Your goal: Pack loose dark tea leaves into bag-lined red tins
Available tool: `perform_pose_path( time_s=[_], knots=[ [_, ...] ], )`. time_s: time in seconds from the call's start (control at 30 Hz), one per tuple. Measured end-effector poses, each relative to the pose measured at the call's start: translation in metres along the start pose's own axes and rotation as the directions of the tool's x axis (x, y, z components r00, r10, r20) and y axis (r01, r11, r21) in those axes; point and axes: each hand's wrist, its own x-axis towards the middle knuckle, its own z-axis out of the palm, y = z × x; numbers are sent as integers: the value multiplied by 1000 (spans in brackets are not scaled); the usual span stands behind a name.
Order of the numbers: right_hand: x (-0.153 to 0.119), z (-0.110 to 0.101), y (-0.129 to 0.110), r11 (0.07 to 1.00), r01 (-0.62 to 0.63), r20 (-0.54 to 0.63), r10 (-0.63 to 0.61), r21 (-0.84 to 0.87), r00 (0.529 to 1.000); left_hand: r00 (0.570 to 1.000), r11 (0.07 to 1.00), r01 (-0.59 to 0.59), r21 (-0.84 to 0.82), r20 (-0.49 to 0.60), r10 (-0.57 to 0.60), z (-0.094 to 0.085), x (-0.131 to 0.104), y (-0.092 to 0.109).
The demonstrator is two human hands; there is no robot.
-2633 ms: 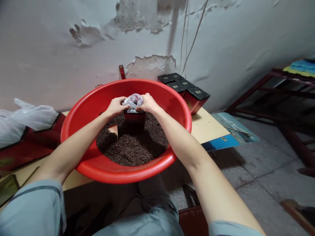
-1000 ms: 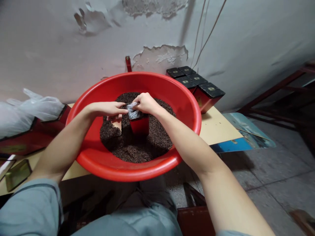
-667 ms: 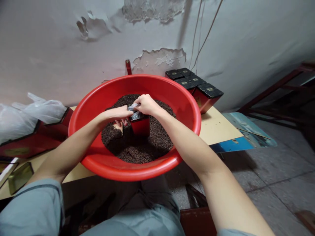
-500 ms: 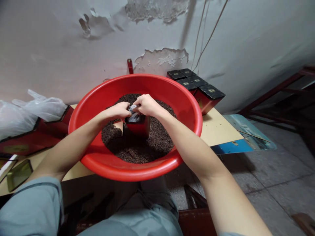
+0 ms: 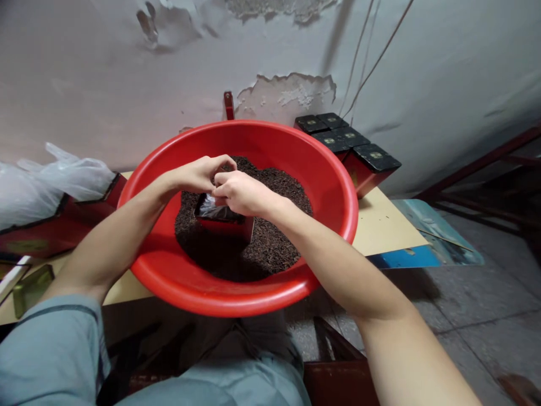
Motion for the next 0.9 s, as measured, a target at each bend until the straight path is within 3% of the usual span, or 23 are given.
perform_pose_path(
  time_s=[0.27,0.4,0.53,0.6,0.7,0.8,0.9],
  knots=[
    [-4,-4,1,995,21,52,-27,101,998,998,973,-45,-229,24,52,19,10,-5],
    [-9,-14,19,979,-136,119,119,150,986,994,955,51,-293,108,-20,13,3,-23],
    [-13,-21,30,943,-292,183,263,157,947,985,972,94,-215,164,-59,6,-6,-35],
    [-11,-22,26,955,-286,196,267,78,944,979,986,81,-148,198,-50,9,-8,-34],
    [-6,-22,7,948,-255,206,292,-192,934,979,993,71,-97,195,-51,17,-8,-31],
    [-4,-19,-18,867,-175,270,328,-468,905,985,984,80,-161,167,-53,17,-8,-34],
    [-13,-14,-41,787,-102,323,363,-609,874,978,957,169,-235,161,-133,11,-7,-48]
  ],
)
